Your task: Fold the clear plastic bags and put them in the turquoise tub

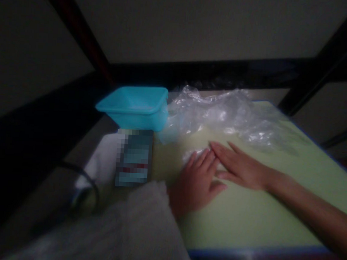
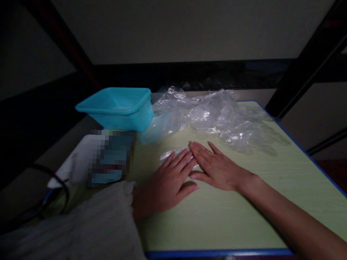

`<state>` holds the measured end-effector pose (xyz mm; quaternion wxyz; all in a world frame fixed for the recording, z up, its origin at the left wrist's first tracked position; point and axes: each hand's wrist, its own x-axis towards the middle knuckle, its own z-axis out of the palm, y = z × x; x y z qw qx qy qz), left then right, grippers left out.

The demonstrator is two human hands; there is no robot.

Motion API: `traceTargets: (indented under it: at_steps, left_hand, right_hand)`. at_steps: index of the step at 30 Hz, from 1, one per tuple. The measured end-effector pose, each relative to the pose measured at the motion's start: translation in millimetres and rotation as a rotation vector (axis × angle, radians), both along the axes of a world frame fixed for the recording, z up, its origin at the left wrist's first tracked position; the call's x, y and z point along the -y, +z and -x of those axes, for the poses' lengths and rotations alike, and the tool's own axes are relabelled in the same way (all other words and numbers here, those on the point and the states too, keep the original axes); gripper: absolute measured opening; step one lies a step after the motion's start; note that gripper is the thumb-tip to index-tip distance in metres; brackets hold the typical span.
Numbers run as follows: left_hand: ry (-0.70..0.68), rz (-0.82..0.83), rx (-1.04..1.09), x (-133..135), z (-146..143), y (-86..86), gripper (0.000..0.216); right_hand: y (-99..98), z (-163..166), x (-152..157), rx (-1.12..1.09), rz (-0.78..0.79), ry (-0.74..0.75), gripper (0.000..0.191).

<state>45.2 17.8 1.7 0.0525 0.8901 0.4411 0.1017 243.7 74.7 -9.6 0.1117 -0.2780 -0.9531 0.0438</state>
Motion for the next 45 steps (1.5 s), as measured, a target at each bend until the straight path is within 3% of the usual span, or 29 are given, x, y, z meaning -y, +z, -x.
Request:
traceTargets:
  at_steps: [19, 31, 36, 41, 45]
  left_hand:
    - [0.154, 0.012, -0.109, 6.3, 22.8, 5.4, 0.066]
    - [0.157, 0.007, -0.093, 9.1, 36.6, 1.2, 0.065]
    - [0.143, 0.007, -0.027, 11.7, 34.3, 5.5, 0.06]
    - [0.033, -0.094, 0.098, 18.0, 32.7, 8.2, 0.025]
    - [0.036, -0.148, 0.15, 17.7, 34.2, 7.5, 0.031]
  right_hand:
    - [1.2, -1.0, -0.8, 0.071, -0.015, -0.033, 0.075]
    - [3.0, -3.8, 0.9, 0.049, -0.015, -0.026, 0.077]
    - [10.5, -2.3, -5.0, -0.002, 0.031, -0.039, 0.064]
    - [19.0, 2.4, -8.3, -0.127, 0.076, -0.085, 0.043]
    - [27.8, 1.5, -5.1, -0.166, 0.091, -0.171, 0.031]
